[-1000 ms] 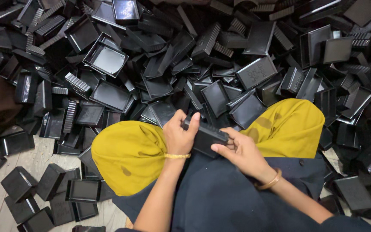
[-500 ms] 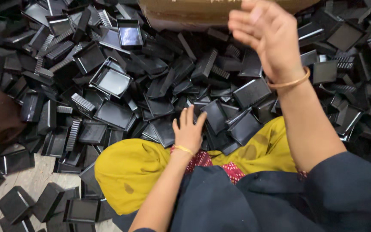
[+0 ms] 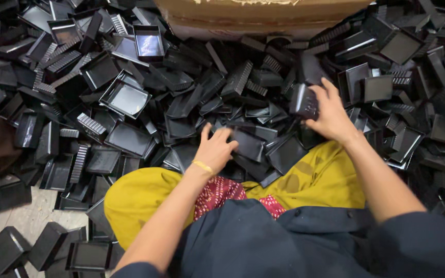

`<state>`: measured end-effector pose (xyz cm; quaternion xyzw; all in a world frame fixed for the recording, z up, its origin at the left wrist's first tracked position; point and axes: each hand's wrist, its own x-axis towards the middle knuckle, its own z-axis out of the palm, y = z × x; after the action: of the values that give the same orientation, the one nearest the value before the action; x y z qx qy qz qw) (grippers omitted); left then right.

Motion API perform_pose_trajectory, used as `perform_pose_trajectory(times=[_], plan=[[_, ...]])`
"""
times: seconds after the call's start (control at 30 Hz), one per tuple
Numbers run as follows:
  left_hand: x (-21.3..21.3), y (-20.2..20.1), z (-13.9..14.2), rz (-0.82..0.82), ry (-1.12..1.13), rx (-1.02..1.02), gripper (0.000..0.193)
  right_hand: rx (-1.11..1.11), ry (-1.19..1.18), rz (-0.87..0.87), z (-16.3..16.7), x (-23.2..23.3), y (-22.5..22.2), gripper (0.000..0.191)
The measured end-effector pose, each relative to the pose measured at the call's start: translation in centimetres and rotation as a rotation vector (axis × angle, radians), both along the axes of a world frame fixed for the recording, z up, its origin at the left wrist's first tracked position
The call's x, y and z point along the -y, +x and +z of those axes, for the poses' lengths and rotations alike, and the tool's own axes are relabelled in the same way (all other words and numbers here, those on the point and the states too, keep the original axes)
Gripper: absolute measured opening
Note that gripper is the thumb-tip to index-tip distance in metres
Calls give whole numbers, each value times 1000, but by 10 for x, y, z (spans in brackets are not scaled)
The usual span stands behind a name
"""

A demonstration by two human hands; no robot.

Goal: The person sits on the floor among a large pile of black plastic boxes, picks up bases and lids one at a time, fits lids onto the bases, and places some assembled boxes into a cardboard box. They continue fitting lids onto bases throughout the episode.

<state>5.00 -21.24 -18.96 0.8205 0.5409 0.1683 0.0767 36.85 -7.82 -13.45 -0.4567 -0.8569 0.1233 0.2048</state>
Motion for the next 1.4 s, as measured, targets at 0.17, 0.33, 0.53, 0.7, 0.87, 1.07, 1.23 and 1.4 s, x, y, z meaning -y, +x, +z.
perform_pose_trajectory(times=[0.17, 0.33, 0.53, 0.7, 0.87, 1.07, 1.23, 1.4], plan=[[21, -4, 35, 63, -364, 597, 31, -636, -843, -278, 12, 86, -14, 50], [31, 50, 19, 328, -325, 1499, 43, -886, -963, -7, -1, 158, -81, 71], [34, 74, -1, 499, -456, 1979, 59, -611, -696, -96, 3, 170, -116, 85], [36, 72, 1, 524, -390, 1984, 61, -613, -640, -220, 14, 165, -116, 85], [35, 75, 5, 584, -357, 1872, 62, -526, -633, -114, 16, 168, -111, 78], [32, 67, 6, 396, -598, 2139, 61, -629, -726, -105, 12, 176, -99, 75], [37, 84, 0, 572, -411, 1885, 61, -531, -652, -111, 7, 182, -99, 77], [48, 71, 0, 344, -56, 1280, 52, -755, -1187, -42, 15, 173, -85, 61]])
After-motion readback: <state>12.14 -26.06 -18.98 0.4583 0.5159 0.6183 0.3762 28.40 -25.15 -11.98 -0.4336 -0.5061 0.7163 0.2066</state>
